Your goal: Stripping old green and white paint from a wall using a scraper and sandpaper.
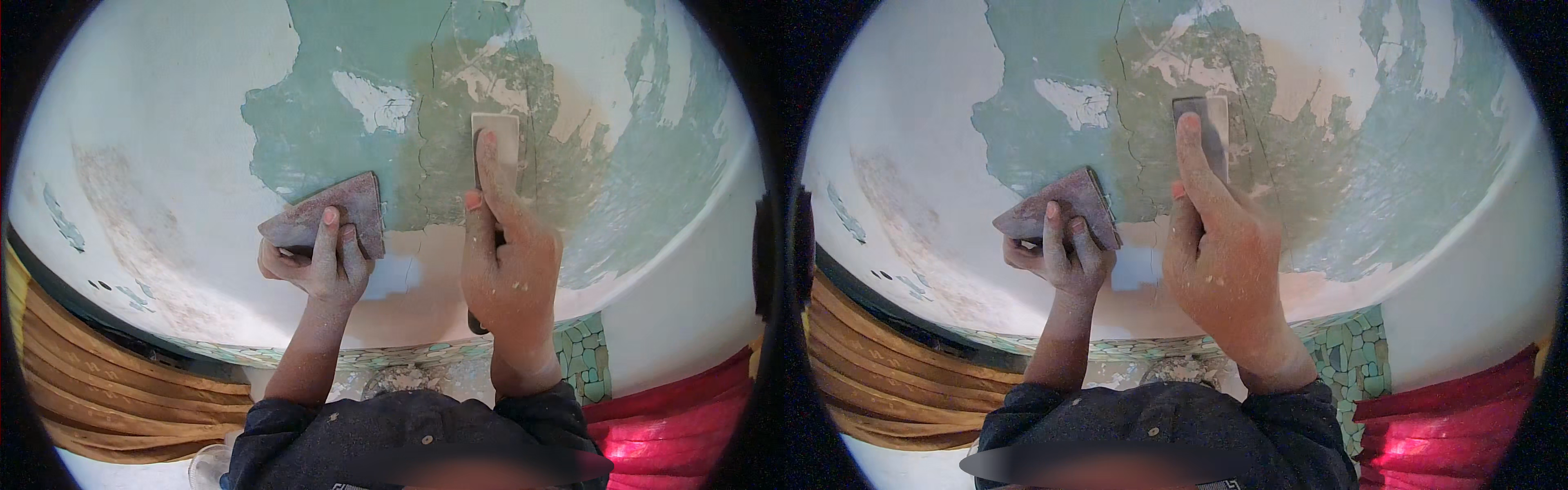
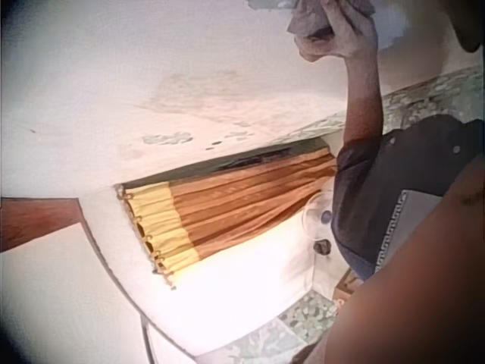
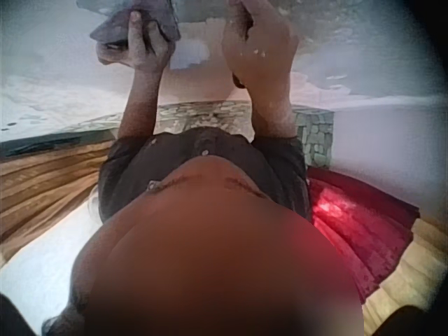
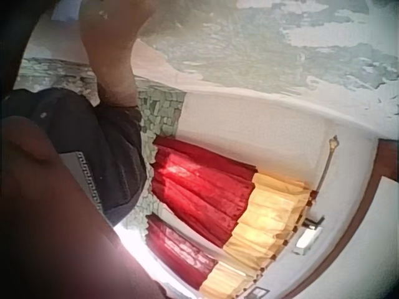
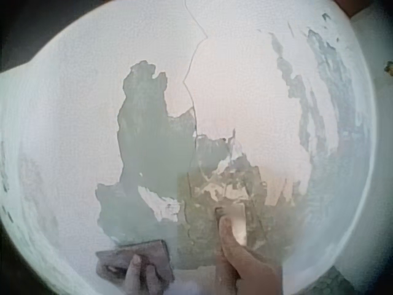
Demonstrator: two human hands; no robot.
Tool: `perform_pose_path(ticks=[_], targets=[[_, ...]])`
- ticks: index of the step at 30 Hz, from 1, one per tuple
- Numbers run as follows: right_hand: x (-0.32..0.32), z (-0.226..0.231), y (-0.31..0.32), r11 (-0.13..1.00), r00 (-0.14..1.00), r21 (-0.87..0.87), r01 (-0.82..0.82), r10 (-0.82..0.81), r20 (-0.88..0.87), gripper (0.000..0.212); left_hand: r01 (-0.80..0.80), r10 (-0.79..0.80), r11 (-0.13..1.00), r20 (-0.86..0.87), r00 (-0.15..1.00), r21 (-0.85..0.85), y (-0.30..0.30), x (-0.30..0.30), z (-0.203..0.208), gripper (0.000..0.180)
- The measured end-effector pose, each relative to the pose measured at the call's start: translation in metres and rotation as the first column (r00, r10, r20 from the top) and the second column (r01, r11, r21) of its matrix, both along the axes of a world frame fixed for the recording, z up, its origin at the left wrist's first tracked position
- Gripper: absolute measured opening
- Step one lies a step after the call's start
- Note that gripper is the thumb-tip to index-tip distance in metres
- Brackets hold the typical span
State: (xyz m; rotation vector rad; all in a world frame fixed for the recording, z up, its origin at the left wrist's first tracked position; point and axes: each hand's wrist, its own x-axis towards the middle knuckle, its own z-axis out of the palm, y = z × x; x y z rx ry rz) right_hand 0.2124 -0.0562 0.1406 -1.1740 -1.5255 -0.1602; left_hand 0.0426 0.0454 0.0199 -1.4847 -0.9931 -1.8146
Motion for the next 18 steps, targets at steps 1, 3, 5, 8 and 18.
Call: perform_pose_path(ticks=[1, 3, 5, 8, 18], targets=[[0.000, 0.003, 0.004, 1.000, 1.000, -0.003, -0.004, 0.004, 0.000, 0.049, 0.028, -0.028, 1.000, 0.008, 1.000, 0.013, 0.000, -0.001, -0.001, 0.037], [0.000, 0.014, 0.015, 0.989, 1.000, 0.143, -0.031, 0.031, 0.003, 0.050, 0.013, -0.013, 1.000, -0.001, 1.000, 0.001, -0.001, -0.001, 0.003, 0.037], [0.002, 0.013, 0.016, 0.988, 0.999, 0.151, -0.032, 0.030, 0.018, 0.054, 0.004, -0.005, 1.000, -0.011, 1.000, -0.012, -0.003, -0.001, 0.008, 0.036], [0.006, 0.001, 0.010, 0.994, 0.999, 0.104, -0.033, 0.029, 0.038, 0.058, -0.115, 0.121, 0.992, -0.126, 0.985, 0.052, -0.003, -0.003, 0.010, 0.043], [0.003, 0.007, 0.018, 0.978, 0.996, 0.188, -0.092, 0.088, 0.029, 0.050, 0.021, -0.021, 1.000, -0.018, 1.000, -0.006, -0.002, 0.000, 0.004, 0.038]])
